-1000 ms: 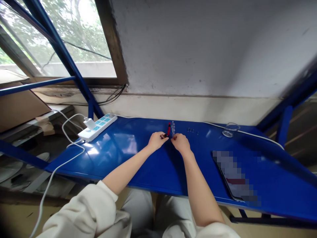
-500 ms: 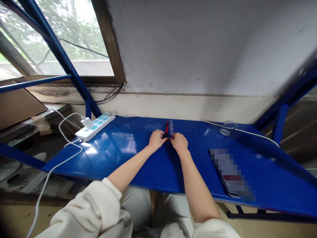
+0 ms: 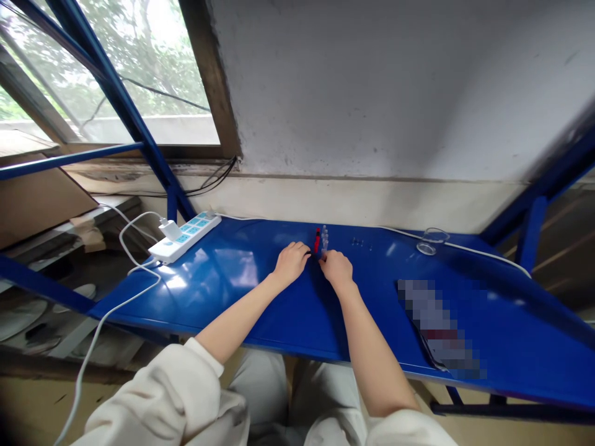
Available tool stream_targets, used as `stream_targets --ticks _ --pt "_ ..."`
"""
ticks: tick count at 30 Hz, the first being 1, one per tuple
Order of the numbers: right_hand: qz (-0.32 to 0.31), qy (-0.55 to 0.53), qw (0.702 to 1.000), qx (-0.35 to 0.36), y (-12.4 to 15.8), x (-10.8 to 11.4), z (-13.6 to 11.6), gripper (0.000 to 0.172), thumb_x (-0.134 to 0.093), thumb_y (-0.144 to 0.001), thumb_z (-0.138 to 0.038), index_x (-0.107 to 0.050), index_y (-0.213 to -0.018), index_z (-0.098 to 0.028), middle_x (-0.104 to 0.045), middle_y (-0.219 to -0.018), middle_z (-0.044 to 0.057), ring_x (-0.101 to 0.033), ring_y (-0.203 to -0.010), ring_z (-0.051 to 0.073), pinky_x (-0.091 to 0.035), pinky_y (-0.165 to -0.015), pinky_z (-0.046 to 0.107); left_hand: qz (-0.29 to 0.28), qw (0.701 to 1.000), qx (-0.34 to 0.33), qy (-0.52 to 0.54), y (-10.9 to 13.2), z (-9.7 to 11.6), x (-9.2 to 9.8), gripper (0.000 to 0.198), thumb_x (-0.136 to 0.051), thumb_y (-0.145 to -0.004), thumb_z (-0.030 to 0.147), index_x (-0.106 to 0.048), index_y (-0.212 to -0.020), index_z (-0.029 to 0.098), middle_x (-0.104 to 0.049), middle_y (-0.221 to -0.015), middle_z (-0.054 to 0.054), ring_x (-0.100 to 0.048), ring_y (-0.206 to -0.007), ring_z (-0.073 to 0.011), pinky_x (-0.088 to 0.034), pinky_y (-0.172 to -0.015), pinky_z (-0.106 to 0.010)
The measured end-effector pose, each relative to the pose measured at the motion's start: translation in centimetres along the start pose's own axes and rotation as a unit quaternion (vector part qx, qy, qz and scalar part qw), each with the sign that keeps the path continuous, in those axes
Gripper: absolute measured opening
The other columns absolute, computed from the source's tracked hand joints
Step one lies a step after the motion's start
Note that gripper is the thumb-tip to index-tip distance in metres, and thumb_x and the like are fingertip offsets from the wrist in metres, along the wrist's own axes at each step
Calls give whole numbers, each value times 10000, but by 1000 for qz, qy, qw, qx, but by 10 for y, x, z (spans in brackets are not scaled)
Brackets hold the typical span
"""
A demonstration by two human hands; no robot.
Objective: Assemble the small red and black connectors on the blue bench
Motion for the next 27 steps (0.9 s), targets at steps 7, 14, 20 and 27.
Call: stream_targets --ticks 7,14,20,27 --pt "19 -19 996 88 6 -2 -22 240 -361 -860 -279 -522 -997 -166 -641 -813 105 -601 -700 192 -332 -554 242 114 967 106 204 9 -35 20 112 -546 -759 236 -607 -829 174 -603 -805 -26 -532 -730 -121 -426 -720 -259" --pt "23 -64 986 155 13 -1 -40 207 -384 -859 -368 -502 -881 -200 -619 -711 34 -559 -611 142 -272 -514 209 177 904 167 350 21 -55 26 213 -573 -730 338 -616 -824 152 -633 -826 -44 -555 -681 -107 -430 -632 -228" --pt "32 -60 986 151 14 -1 -41 215 -412 -838 -393 -511 -821 -203 -585 -645 13 -529 -562 131 -241 -485 213 192 896 189 352 20 -57 29 204 -583 -720 329 -628 -823 158 -642 -810 -42 -565 -684 -111 -422 -632 -227" --pt "32 -55 987 149 13 -2 -40 196 -419 -834 -378 -504 -798 -205 -570 -621 6 -507 -531 121 -222 -465 211 198 893 189 356 21 -57 28 205 -576 -723 330 -622 -824 157 -640 -805 -43 -566 -688 -114 -428 -646 -238"
Point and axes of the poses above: each hand's wrist, its own y-axis away from the middle knuckle, its own x-axis out of the back of the hand, z = x × y, the point moved 4 cm from there along -y, towards the middle knuckle
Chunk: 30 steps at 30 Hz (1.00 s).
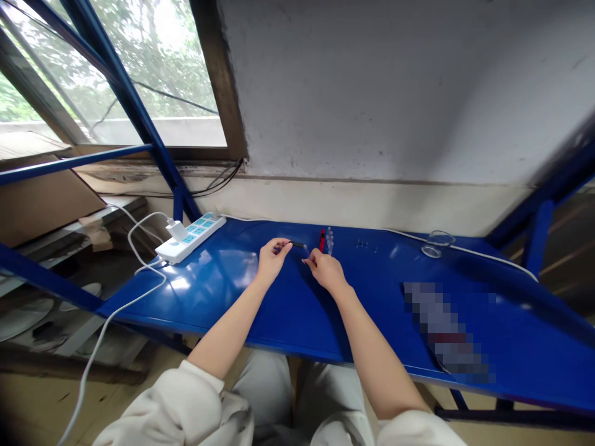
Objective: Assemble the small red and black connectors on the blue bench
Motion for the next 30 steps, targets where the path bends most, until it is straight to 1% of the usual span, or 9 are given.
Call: stream_targets --ticks 10,13,15,18,22,24,25,28,30 --pt "16 19 1000 6 -2 -1 3 164 -421 -833 -356 -497 -812 -212 -570 -615 -1 -511 -535 125 -221 -465 210 -4 1000 -11 17 -1 -2 0 215 -571 -730 337 -621 -832 155 -640 -804 -45 -566 -683 -112 -430 -650 -238" --pt "16 29 999 11 -2 -2 3 146 -425 -831 -341 -492 -812 -213 -572 -616 0 -512 -534 124 -218 -465 207 -11 1000 -16 6 0 0 0 213 -560 -740 333 -622 -851 161 -637 -821 -46 -567 -698 -116 -434 -646 -238" --pt "10 36 999 11 -2 -2 3 133 -428 -830 -326 -491 -818 -210 -573 -617 3 -515 -536 124 -220 -468 206 -18 999 -33 -16 2 4 0 220 -530 -767 330 -620 -886 169 -632 -855 -48 -568 -722 -118 -440 -661 -239" --pt "3 41 999 9 -2 -2 2 122 -436 -824 -318 -489 -831 -209 -580 -630 5 -527 -548 129 -222 -465 207 -49 992 -89 -80 8 16 -1 267 -473 -811 320 -593 -1019 204 -620 -902 -44 -559 -790 -127 -442 -746 -259" --pt "15 40 999 -2 -1 1 3 125 -438 -819 -325 -487 -829 -210 -586 -638 8 -540 -558 137 -221 -461 208 -115 968 -163 -152 19 30 -7 405 -413 -844 295 -428 -1247 256 -601 -949 -35 -528 -903 -147 -413 -851 -295" --pt "25 36 999 -13 -1 2 4 126 -436 -820 -325 -489 -830 -211 -591 -647 12 -547 -572 139 -226 -465 206 -137 960 -173 -174 22 32 -9 439 -382 -857 290 -361 -1295 262 -594 -963 -36 -518 -927 -152 -408 -863 -300" --pt "30 34 999 -18 -1 3 5 131 -432 -822 -329 -491 -833 -211 -592 -652 13 -549 -577 140 -228 -466 206 -148 956 -173 -186 22 32 -10 441 -372 -861 292 -354 -1300 263 -592 -964 -37 -515 -933 -156 -407 -865 -303" --pt "45 30 998 -28 -2 3 7 155 -421 -825 -350 -500 -839 -217 -591 -651 9 -557 -584 143 -236 -469 209 -177 948 -168 -203 24 30 -12 423 -366 -862 301 -380 -1284 268 -597 -942 -36 -518 -923 -162 -413 -857 -308" --pt "57 28 998 -29 -2 3 7 171 -418 -825 -365 -509 -835 -221 -593 -647 6 -563 -590 148 -243 -471 210 -183 950 -164 -194 23 29 -13 410 -366 -863 302 -399 -1270 269 -605 -910 -33 -526 -907 -160 -419 -848 -305"
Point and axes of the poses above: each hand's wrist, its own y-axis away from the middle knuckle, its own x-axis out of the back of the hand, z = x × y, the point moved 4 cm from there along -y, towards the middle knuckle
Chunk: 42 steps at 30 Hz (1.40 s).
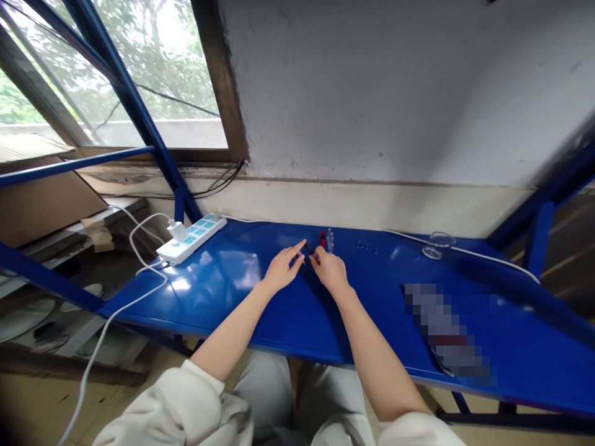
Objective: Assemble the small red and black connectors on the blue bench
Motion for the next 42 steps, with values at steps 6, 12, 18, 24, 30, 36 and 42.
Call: stream_targets --ticks 6,12,18,24,30,36,42 --pt "43 -20 998 35 1 2 -3 221 -415 -831 -387 -556 -879 -223 -626 -688 14 -576 -609 148 -284 -502 213 87 990 46 104 -3 -8 1 285 -426 -839 335 -587 -1034 205 -621 -888 -43 -561 -723 -116 -456 -712 -249" --pt "61 -7 996 68 2 1 -4 246 -416 -834 -374 -591 -904 -216 -649 -704 26 -585 -609 150 -305 -512 215 111 969 81 204 -5 -16 -3 221 -528 -773 350 -599 -875 167 -615 -792 -28 -545 -613 -84 -418 -554 -199" --pt "68 -16 993 94 4 -1 -8 219 -425 -825 -355 -590 -874 -219 -649 -701 19 -581 -581 144 -301 -495 216 114 960 93 240 -4 -18 -8 217 -531 -766 341 -562 -892 166 -579 -739 -9 -537 -609 -82 -395 -532 -195" --pt "64 -61 992 90 5 1 -13 197 -412 -824 -332 -570 -863 -221 -633 -697 11 -580 -608 136 -314 -513 208 87 962 80 248 -6 -17 -10 203 -546 -755 345 -585 -823 158 -562 -804 -25 -518 -636 -82 -395 -539 -199" --pt "50 -52 994 87 6 -2 -12 195 -402 -825 -315 -566 -832 -209 -634 -713 23 -579 -614 139 -311 -517 208 66 971 63 221 -8 -21 -9 180 -580 -727 324 -607 -762 150 -536 -811 -23 -489 -624 -72 -393 -542 -197" --pt "42 -65 995 66 4 -3 -13 204 -421 -817 -340 -567 -898 -222 -629 -706 11 -580 -620 142 -328 -520 213 50 977 74 193 -10 -25 -11 170 -581 -719 313 -611 -730 146 -543 -793 -19 -493 -612 -75 -400 -553 -199" --pt "56 -75 994 53 2 0 -7 307 -435 -809 -395 -541 -1043 -225 -617 -699 5 -572 -601 138 -349 -506 217 146 975 165 -17 -12 -58 13 169 -549 -729 312 -603 -715 153 -534 -724 -14 -484 -596 -94 -392 -590 -225"
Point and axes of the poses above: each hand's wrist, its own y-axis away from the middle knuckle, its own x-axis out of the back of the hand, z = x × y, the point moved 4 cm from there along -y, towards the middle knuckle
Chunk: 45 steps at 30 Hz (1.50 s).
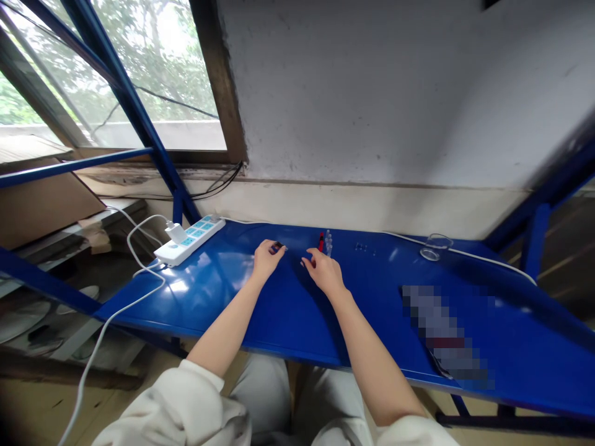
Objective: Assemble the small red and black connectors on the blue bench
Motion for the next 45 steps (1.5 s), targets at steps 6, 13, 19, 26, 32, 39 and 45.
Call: stream_targets --ticks 6,13,19,26,32,39,45 --pt "25 1 1000 -12 1 3 7 284 -401 -823 -370 -561 -1007 -224 -619 -700 10 -568 -589 143 -354 -503 224 -9 979 44 -199 -8 -26 6 133 -529 -725 282 -601 -724 169 -565 -807 -48 -534 -767 -160 -390 -644 -247" --pt "44 -4 999 -19 0 7 7 279 -383 -828 -365 -565 -990 -230 -622 -689 8 -574 -586 143 -350 -510 224 -57 970 73 -226 -8 -31 1 147 -528 -734 298 -621 -767 189 -588 -852 -50 -542 -803 -173 -393 -647 -250" --pt "57 1 997 -46 0 15 7 289 -362 -833 -348 -567 -985 -214 -626 -702 25 -564 -567 138 -331 -504 225 -41 973 73 -214 -8 -36 0 120 -562 -702 283 -635 -716 190 -594 -804 -64 -545 -772 -196 -394 -627 -270" --pt "96 27 986 -135 1 24 18 265 -371 -829 -326 -557 -934 -170 -623 -700 59 -575 -610 160 -290 -478 225 -32 978 76 -190 -7 -35 0 120 -581 -697 291 -628 -702 180 -581 -787 -84 -537 -809 -218 -397 -680 -307" --pt "-16 64 973 -221 1 20 41 212 -433 -798 -316 -592 -816 -177 -623 -696 77 -584 -648 187 -312 -488 239 -7 972 83 -222 1 -22 10 348 -634 -651 380 -558 -909 159 -543 -967 -109 -483 -945 -258 -371 -771 -358" --pt "-40 99 973 -206 0 8 53 216 -478 -774 -301 -601 -877 -157 -621 -866 108 -572 -813 213 -373 -578 262 43 988 -72 -132 23 33 5 282 -457 -805 314 -469 -1042 162 -529 -1042 -109 -467 -967 -231 -345 -811 -357" --pt "-18 125 975 -180 1 2 50 242 -488 -778 -308 -600 -924 -151 -595 -930 121 -541 -877 223 -391 -645 289 -112 957 -252 -94 48 70 -39 400 -346 -848 253 -368 -1244 196 -477 -1210 -106 -435 -1063 -232 -331 -861 -367"
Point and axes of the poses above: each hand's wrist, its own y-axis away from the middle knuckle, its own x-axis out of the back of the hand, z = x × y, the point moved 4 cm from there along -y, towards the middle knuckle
